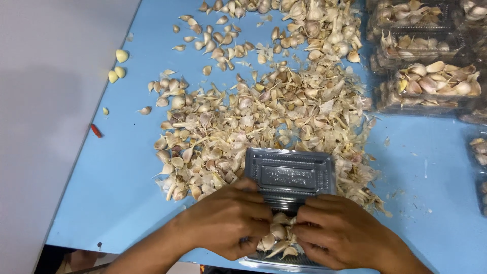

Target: The person sorts through a pile of garlic cloves on a table and places selected cloves into a plastic container, repeating the process for another container.

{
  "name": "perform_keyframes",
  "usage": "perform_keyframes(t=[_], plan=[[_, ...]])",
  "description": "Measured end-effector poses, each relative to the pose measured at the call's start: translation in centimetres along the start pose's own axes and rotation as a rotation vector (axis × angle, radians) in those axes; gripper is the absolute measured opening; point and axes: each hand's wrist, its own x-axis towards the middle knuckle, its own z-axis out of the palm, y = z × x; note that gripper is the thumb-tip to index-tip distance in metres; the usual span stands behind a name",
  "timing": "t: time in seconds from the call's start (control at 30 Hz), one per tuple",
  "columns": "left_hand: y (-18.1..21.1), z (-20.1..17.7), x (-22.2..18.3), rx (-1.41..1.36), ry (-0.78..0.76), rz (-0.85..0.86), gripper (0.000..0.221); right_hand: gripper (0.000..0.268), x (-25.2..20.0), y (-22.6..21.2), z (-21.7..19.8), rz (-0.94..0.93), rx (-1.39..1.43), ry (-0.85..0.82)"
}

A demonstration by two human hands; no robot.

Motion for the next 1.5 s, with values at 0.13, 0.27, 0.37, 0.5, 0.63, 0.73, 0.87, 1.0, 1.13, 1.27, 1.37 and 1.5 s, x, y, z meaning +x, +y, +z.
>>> perform_keyframes(t=[0.13,0.27,0.37,0.5,0.63,0.73,0.87,1.0,1.13,1.27,1.37,1.5], plan=[[-0.1,0.6,-0.1,0.053,0.008,-0.014,0.014,0.023,0.1,-0.1,0.2,0.007,0.002,-0.043],[0.2,-1.1,0.6,-0.035,0.106,-0.004,0.016,0.014,0.7,-0.6,-0.3,0.068,0.037,0.044],[-0.4,-1.8,0.6,0.003,0.246,-0.052,0.014,0.011,0.7,-0.7,-0.4,0.049,0.023,0.081],[-2.0,-4.0,0.2,0.163,0.411,-0.359,0.018,0.013,0.2,-0.1,0.3,0.006,-0.032,0.025],[-6.7,-7.8,0.6,0.264,0.397,-0.522,0.024,0.012,0.4,-0.2,0.4,-0.015,-0.046,0.093],[-12.6,-9.9,0.4,0.279,0.279,-0.923,0.046,0.014,0.0,0.1,0.9,-0.05,-0.041,0.092],[-22.6,-10.7,-1.9,0.434,0.242,-1.101,0.052,0.02,-0.1,0.4,1.0,-0.017,0.004,0.031],[-28.1,-11.9,-2.6,0.392,0.161,-1.31,0.064,0.023,-0.8,1.0,1.9,-0.013,-0.059,0.025],[-29.7,-12.1,-1.5,0.394,0.105,-1.289,0.076,0.013,-1.3,1.6,2.2,-0.037,-0.046,0.004],[-29.4,-12.1,0.6,0.362,0.039,-1.292,0.082,0.016,-1.9,2.4,3.2,0.018,0.013,-0.074],[-28.9,-12.0,2.2,0.358,0.051,-1.298,0.084,0.022,-2.5,2.7,3.9,0.105,0.102,-0.076],[-29.8,-11.8,3.0,0.373,0.067,-1.293,0.084,0.028,-2.4,2.9,4.0,0.092,0.11,-0.002]])
